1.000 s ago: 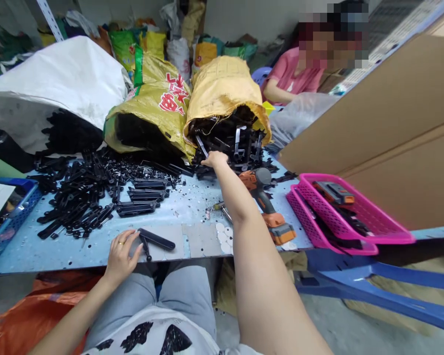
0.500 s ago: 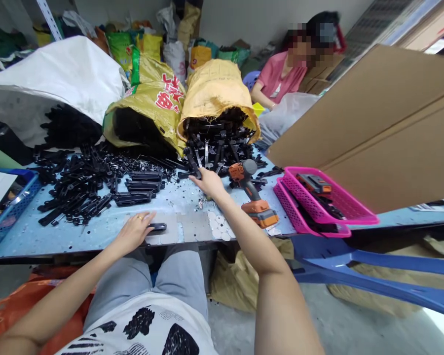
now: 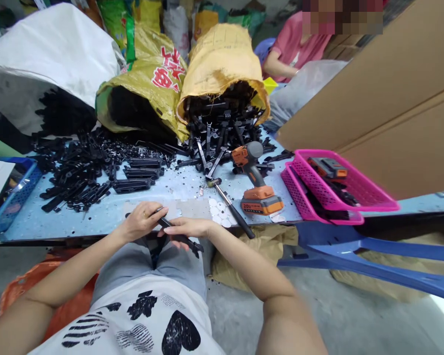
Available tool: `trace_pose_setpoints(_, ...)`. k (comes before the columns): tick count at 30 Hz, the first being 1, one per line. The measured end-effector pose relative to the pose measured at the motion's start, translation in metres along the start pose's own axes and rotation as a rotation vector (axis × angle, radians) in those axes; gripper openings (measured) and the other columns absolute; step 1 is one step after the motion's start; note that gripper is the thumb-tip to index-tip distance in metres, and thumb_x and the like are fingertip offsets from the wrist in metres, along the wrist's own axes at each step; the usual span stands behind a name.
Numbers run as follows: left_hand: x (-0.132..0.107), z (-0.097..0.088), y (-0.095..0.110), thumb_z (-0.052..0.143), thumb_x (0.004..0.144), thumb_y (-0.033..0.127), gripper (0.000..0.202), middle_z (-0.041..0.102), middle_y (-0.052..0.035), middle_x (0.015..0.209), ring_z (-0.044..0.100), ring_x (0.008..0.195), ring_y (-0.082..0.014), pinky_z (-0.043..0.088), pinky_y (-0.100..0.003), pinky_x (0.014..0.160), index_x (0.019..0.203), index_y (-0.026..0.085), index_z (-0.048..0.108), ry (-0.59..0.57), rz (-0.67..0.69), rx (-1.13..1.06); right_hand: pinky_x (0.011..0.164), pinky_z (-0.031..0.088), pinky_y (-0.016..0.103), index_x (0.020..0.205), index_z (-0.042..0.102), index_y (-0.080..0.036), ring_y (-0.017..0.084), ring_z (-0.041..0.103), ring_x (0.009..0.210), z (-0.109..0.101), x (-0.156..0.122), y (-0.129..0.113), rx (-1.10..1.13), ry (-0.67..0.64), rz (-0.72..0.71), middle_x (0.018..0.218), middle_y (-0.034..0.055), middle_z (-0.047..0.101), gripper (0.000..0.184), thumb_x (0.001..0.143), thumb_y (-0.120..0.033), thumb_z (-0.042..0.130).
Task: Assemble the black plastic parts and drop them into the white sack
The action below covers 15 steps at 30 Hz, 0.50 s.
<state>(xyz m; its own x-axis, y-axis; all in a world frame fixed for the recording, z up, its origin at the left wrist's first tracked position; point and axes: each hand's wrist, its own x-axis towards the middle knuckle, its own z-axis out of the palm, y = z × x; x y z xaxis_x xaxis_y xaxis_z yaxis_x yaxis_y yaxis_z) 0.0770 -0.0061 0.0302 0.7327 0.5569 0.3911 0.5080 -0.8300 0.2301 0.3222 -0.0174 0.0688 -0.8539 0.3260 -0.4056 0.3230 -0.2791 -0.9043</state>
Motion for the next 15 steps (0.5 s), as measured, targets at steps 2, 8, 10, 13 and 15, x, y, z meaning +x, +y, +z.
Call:
trace_pose_setpoints(2,-0.001,0.001,-0.002,0.049,0.089,0.039,0.057,0.047,-0.0148,0.132,0.043,0.122,-0.0275,0.036,-0.045,0.101,0.140,0.020,0.034,-0.048,-0.094,-0.052,0.064,0.046,0.027,0.113,0.055,-0.017,0.014,0.060,0.067,-0.003,0.002,0.009,-0.302,0.207,0.024,0.083,0.0039,0.066,0.052,0.086,-0.060,0.045)
trace_pose_setpoints(8,0.004,0.013,-0.016,0.043,0.092,0.030,0.036,0.059,-0.0109,0.111,0.053,0.105,-0.0250,0.042,-0.040,0.090,0.126,0.019,0.049,-0.359,-0.295,-0.051,0.083,0.042,0.030,0.115,0.056,-0.018,0.021,0.060,0.097,-0.012,-0.003,0.025,-0.952,0.459,0.033,0.107,0.0116,0.064,0.034,0.093,-0.040,0.045)
trace_pose_setpoints(10,0.009,0.016,-0.017,0.044,0.092,0.025,0.028,0.061,-0.0101,0.101,0.055,0.097,-0.0242,0.043,-0.037,0.084,0.116,0.017,0.055,-0.387,-0.304,-0.009,0.075,0.042,0.029,0.109,0.056,-0.016,0.022,0.062,0.090,-0.010,-0.002,0.027,-1.090,0.483,0.097,0.097,0.0119,0.065,0.031,0.092,-0.040,0.047)
trace_pose_setpoints(13,0.013,0.016,-0.020,0.042,0.092,0.021,0.023,0.061,-0.0105,0.094,0.055,0.094,-0.0246,0.043,-0.036,0.081,0.108,0.016,0.057,-0.374,-0.298,0.058,0.066,0.039,0.028,0.107,0.054,-0.017,0.023,0.062,0.078,-0.006,0.002,0.029,-1.172,0.560,0.190,0.083,0.0092,0.065,0.040,0.090,-0.052,0.045)
trace_pose_setpoints(15,0.013,0.014,-0.022,0.041,0.092,0.021,0.022,0.060,-0.0100,0.091,0.054,0.093,-0.0244,0.043,-0.035,0.080,0.105,0.016,0.058,-0.379,-0.292,0.084,0.068,0.039,0.027,0.105,0.053,-0.017,0.022,0.061,0.081,-0.004,0.006,0.030,-1.206,0.571,0.139,0.086,0.0091,0.064,0.041,0.092,-0.054,0.039)
